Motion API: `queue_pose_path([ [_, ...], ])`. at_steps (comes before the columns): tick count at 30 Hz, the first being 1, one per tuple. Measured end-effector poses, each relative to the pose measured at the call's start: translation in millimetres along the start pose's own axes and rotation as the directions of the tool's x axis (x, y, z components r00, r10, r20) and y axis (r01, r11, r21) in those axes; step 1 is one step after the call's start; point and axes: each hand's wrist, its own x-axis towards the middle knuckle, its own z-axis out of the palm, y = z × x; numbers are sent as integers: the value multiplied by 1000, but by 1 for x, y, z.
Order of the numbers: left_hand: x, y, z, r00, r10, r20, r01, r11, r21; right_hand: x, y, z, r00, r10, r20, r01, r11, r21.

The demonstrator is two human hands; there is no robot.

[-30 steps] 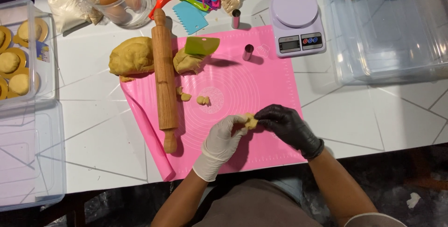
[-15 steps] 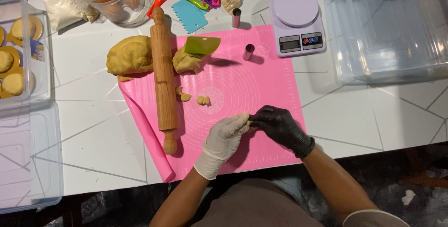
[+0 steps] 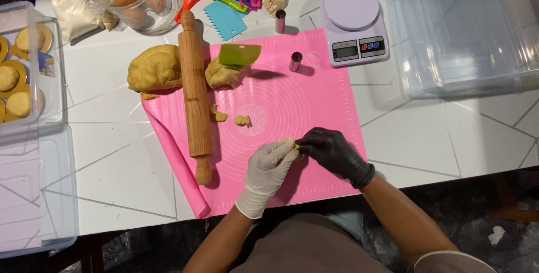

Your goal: Shaping donuts by flattening dough balls on a silicone mat, cutting out the center with a small circular tool, and placing the finished donuts into a plastic storage container.

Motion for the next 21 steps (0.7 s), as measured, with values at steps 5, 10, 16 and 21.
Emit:
queue_pose_path([
  [5, 8, -1, -3, 998, -59, 25, 58, 998, 35, -4, -4, 1, 994, -99, -51, 92, 988, -127],
  [10, 27, 43, -26, 918, -393, 62, 379, 819, -431, -5, -38, -17, 998, -16, -55, 21, 995, 95],
  [16, 16, 17, -18, 973, -25, 228, 83, 965, -249, -9, -18, -10, 995, -58, -84, 65, 994, 85],
  [21, 26, 22, -11, 815, -400, 420, 579, 521, -628, -5, -22, -11, 995, -36, -96, 48, 991, 126],
])
